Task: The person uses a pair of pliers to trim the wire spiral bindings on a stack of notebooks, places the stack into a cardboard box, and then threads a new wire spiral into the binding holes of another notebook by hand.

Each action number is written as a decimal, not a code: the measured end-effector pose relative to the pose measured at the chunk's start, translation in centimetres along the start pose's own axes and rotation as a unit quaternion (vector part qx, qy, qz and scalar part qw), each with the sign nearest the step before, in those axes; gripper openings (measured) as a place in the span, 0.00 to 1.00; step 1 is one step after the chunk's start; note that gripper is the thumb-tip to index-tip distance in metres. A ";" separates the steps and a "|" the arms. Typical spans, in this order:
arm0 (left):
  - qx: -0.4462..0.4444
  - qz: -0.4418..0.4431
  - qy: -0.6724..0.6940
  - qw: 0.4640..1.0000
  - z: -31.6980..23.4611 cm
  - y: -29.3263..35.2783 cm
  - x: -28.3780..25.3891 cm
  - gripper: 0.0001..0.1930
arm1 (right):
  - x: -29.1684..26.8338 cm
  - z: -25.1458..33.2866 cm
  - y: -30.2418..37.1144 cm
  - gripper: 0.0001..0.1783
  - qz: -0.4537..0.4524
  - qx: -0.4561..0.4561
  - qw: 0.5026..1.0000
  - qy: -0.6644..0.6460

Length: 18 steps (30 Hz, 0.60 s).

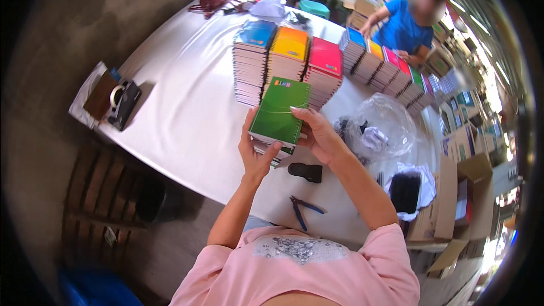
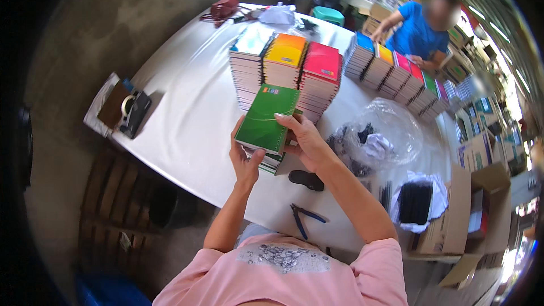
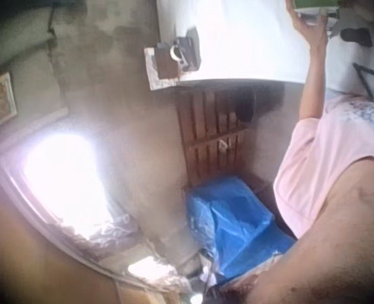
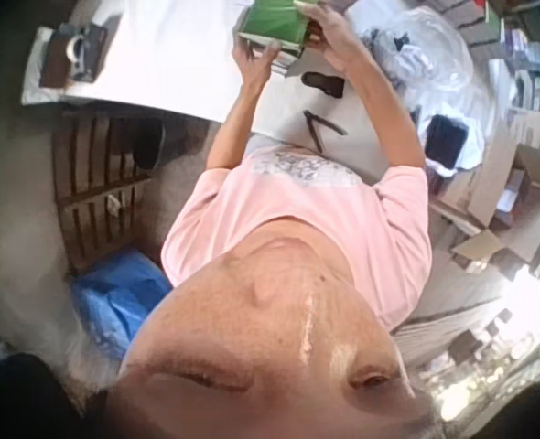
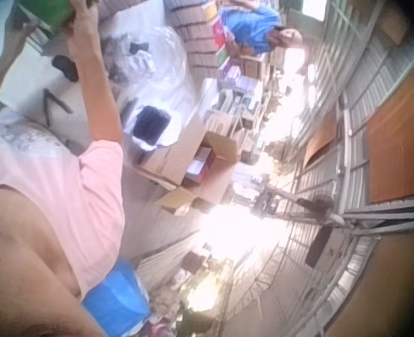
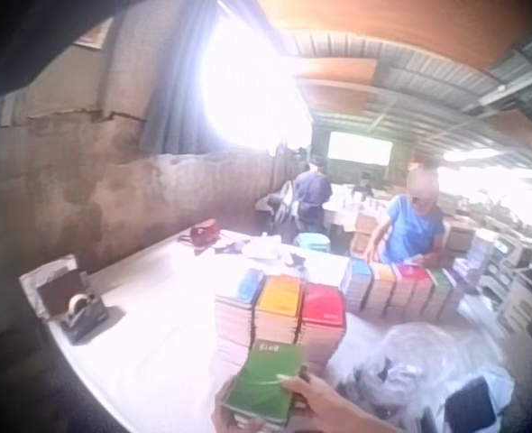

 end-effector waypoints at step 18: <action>-0.099 0.185 0.013 0.978 1.7 -1.7 -2.2 0.56 | 1.9 -4.7 -2.9 0.39 -0.024 -0.134 0.951 -0.277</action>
Point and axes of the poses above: each hand's wrist, its own y-axis away from the middle knuckle, its own x-axis out of the palm, z = x × y, the point moved 2 cm from there along -y, towards the middle knuckle, and after that the axes turned 6 degrees about x, right-handed, at the moved point
